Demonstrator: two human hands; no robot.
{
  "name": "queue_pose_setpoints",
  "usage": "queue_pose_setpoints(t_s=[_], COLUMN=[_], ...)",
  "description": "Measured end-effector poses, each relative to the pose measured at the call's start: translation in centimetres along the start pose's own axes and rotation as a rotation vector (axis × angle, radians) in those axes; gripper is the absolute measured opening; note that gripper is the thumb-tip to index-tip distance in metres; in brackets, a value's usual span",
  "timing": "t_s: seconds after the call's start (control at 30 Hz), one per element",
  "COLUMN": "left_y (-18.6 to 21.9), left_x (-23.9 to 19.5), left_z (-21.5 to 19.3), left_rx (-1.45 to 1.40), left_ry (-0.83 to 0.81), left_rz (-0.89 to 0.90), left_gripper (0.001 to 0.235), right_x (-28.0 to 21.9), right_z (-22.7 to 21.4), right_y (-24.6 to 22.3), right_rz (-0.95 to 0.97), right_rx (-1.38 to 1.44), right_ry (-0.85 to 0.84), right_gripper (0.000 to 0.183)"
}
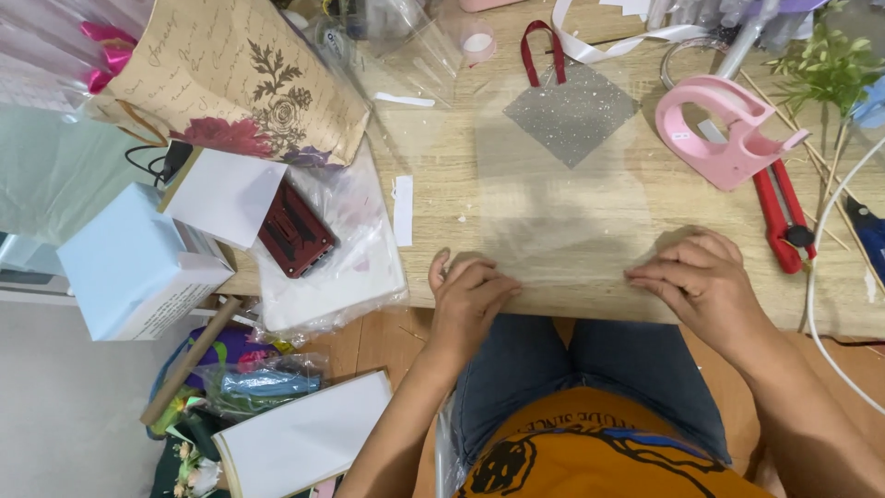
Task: The person folds a clear plastic sheet, then picks up a white stick with a red ribbon. They apply hot glue to the ribbon and wrap it around the stick, securing it in place. The person then uses a tape dispenser to apply tape to the end of the stick.
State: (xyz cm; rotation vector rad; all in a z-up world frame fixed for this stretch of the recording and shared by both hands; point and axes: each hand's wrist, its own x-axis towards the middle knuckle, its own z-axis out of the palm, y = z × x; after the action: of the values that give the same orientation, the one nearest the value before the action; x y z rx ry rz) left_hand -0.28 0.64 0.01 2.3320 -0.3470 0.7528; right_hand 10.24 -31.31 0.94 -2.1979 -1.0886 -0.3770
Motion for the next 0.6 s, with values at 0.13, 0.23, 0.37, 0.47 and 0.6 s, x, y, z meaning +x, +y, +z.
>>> queue_pose_setpoints(t_s=[0.13, 0.23, 0.37, 0.47, 0.6], left_y=[-0.4, 0.2, 0.7, 0.4, -0.7], left_x=[0.0, 0.6, 0.8, 0.7, 0.5], left_z=[0.3, 0.0, 0.1, 0.2, 0.1], left_rx=[0.01, 0.017, 0.121, 0.164, 0.238], left_ry=[0.011, -0.012, 0.033, 0.046, 0.016], left_rz=[-0.082, -0.143, -0.172, -0.104, 0.088], left_gripper=[0.012, 0.006, 0.005, 0.008, 0.014], right_x=[0.5, 0.8, 1.5, 1.9, 1.5], right_z=[-0.4, -0.8, -1.1, -1.2, -1.1], right_y=[-0.2, -0.1, -0.2, -0.1, 0.4], right_rz=[0.013, 0.045, 0.164, 0.188, 0.062], right_rx=[-0.011, 0.015, 0.029, 0.047, 0.0], right_ry=[-0.027, -0.07, -0.151, -0.175, -0.178], right_gripper=[0.006, 0.008, 0.011, 0.008, 0.013])
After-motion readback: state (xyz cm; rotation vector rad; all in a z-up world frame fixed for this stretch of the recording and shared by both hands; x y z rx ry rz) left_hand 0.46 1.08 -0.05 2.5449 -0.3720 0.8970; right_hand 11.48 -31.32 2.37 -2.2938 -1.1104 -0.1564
